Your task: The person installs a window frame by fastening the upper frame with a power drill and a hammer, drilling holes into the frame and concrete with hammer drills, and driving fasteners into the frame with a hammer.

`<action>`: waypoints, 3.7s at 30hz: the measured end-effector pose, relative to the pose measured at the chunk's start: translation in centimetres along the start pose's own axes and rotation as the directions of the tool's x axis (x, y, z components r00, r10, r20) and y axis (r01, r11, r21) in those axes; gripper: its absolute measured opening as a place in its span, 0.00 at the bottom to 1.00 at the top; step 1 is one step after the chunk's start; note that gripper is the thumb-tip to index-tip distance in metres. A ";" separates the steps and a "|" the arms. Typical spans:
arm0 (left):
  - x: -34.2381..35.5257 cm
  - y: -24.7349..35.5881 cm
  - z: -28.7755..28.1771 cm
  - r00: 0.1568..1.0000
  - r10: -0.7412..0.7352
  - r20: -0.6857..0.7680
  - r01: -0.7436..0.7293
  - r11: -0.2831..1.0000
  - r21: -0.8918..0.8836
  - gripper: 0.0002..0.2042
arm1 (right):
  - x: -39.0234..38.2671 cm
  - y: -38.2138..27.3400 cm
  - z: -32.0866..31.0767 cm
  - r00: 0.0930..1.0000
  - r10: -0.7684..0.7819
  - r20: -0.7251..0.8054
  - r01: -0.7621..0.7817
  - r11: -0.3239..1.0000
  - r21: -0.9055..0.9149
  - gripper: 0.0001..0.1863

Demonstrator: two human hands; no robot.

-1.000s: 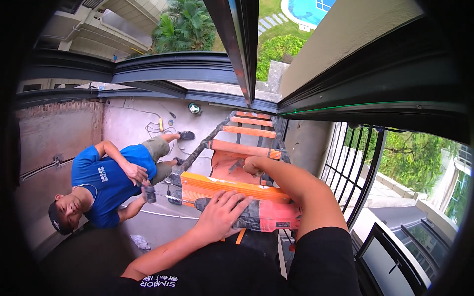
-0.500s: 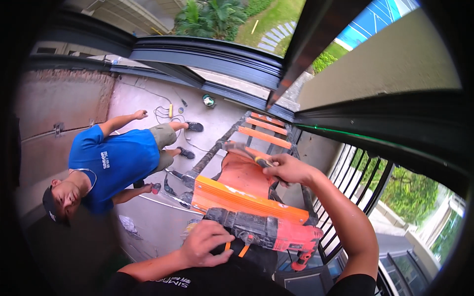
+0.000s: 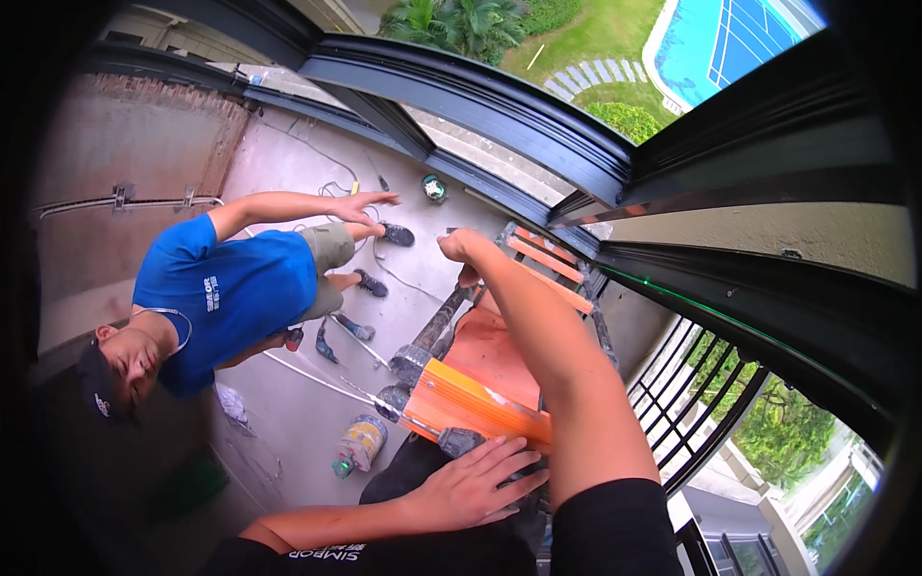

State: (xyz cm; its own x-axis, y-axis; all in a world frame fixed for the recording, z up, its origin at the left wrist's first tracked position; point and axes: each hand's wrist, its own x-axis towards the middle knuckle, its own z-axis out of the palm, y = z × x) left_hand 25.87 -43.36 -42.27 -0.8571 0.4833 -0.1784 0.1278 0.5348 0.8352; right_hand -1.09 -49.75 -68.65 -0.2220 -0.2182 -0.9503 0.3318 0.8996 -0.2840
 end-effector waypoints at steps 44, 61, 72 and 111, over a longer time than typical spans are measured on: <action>5.5 -9.8 -3.0 0.992 0.041 -0.119 0.055 0.706 0.706 0.22 | -38.2 33.9 2.2 0.279 -0.317 -0.906 0.505 0.851 -0.142 0.42; 3.7 -12.5 -3.3 0.994 0.108 -0.028 -0.067 0.782 0.619 0.21 | -35.3 34.8 7.3 0.071 -0.334 -0.940 0.314 0.902 -0.296 0.43; 2.9 -14.2 -2.5 0.982 0.189 0.024 -0.165 0.782 0.601 0.25 | -33.2 35.2 10.2 -0.175 -0.219 -0.960 0.261 0.930 -0.259 0.35; 1.4 -17.0 -2.6 0.993 0.119 0.028 -0.121 0.980 0.155 0.30 | -23.8 35.2 66.8 -0.320 0.770 -0.552 0.829 0.509 0.230 0.55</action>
State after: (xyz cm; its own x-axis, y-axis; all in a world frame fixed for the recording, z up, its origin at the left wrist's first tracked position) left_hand 21.20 -53.59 -55.34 -0.8218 0.5623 -0.0923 0.3068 0.5731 0.7599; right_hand 77.10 -38.13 -64.52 -0.1793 0.9714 0.1555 0.1962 0.1902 -0.9619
